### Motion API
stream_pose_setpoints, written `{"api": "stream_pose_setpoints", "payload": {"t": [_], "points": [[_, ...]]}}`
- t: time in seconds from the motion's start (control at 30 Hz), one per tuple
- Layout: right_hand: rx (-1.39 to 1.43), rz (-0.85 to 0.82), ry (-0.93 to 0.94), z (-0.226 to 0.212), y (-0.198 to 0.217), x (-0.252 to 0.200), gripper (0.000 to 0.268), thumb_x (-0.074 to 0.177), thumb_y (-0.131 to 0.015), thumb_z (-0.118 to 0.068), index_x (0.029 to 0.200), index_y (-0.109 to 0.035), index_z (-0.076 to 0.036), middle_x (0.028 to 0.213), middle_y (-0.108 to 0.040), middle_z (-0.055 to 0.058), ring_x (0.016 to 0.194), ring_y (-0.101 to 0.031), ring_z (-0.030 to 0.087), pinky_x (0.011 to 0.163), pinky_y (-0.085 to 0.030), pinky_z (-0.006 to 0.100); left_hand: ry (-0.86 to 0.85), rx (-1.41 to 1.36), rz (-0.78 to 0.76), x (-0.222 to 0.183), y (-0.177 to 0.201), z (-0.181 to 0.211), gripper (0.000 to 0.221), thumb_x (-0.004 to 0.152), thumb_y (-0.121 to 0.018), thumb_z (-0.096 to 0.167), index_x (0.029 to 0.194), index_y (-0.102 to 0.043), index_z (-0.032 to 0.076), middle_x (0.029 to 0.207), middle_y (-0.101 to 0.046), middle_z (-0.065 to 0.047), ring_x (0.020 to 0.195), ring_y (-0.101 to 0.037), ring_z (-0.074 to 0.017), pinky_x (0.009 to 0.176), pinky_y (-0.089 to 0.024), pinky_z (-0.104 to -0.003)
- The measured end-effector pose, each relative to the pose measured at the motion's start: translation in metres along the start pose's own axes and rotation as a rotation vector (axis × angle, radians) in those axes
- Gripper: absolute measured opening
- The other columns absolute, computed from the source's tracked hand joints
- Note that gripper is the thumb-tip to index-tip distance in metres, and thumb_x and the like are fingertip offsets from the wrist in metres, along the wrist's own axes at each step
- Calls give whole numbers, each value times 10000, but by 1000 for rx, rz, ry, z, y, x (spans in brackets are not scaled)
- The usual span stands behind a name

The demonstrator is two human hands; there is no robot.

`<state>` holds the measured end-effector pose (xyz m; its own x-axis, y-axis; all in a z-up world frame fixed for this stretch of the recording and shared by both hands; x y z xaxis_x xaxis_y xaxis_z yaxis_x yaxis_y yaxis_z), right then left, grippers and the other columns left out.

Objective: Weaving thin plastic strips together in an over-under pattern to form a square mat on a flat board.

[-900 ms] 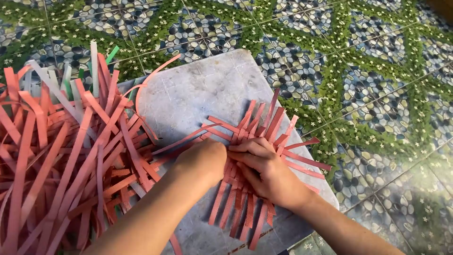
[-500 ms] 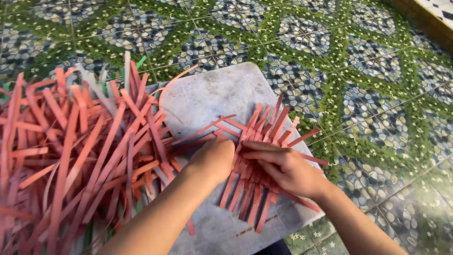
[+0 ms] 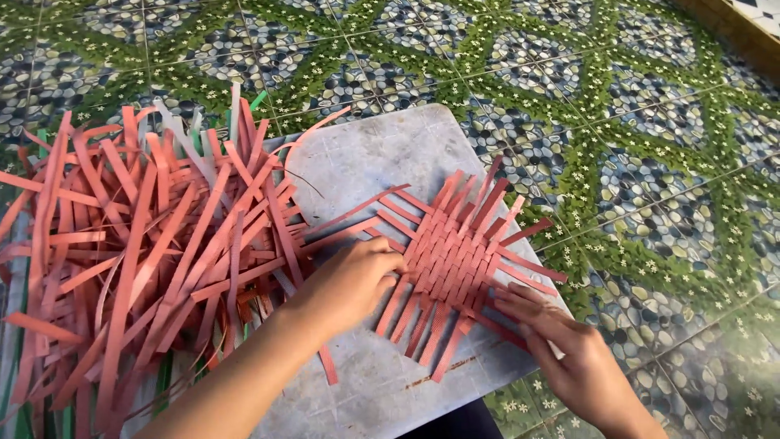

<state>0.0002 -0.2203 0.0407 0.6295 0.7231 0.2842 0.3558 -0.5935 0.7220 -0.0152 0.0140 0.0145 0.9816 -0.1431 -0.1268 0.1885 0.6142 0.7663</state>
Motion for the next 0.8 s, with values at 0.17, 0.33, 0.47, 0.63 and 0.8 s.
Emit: {"api": "stream_pose_setpoints", "payload": {"t": [0.17,0.33,0.47,0.63,0.8], "points": [[-29,-102,38,1,-16,8,393,930,-444,-44,1304,-566,-30,1425,-540,119,1386,-442,301,1117,-363,412,-99,-12,96,2,0,-8,199,840,-618,-45,990,-720,35,1000,-659,-66,895,-666,-252,746,-538,-393],[-169,-134,-5,3,-23,7,531,871,-626,-238,1368,-521,-83,1443,-527,85,1378,-437,248,1105,-354,394,1,-9,14,2,-1,-6,169,861,-706,143,1021,-695,93,979,-582,-29,915,-608,-230,725,-495,-414],[-188,-52,14,-6,-20,16,642,732,-801,-367,1286,-590,-121,1311,-630,60,1255,-556,214,1001,-477,377,-77,104,53,6,5,1,333,762,-826,255,1041,-683,144,992,-544,30,854,-604,-162,690,-509,-355],[-137,-57,73,-7,-33,37,645,732,-810,-392,1255,-594,-82,1117,-687,81,1056,-633,236,854,-538,376,-125,-108,-32,13,7,9,393,732,-807,272,1097,-699,171,1135,-690,25,1016,-643,-194,814,-479,-355],[-149,0,50,-4,-42,51,357,749,-788,-288,1038,-684,-107,876,-682,33,800,-581,226,741,-474,343,-302,-151,81,20,2,11,491,670,-775,520,969,-719,136,901,-702,20,815,-649,-176,662,-465,-318]]}}
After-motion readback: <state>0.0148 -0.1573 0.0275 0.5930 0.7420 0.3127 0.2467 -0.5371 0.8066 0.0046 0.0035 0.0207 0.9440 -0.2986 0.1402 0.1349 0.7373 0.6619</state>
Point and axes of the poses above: each hand's wrist, its own x-axis towards the middle knuckle, its own y-axis out of the back of the hand, z = x × y, the point moved 7 cm from there along x, towards the middle knuckle
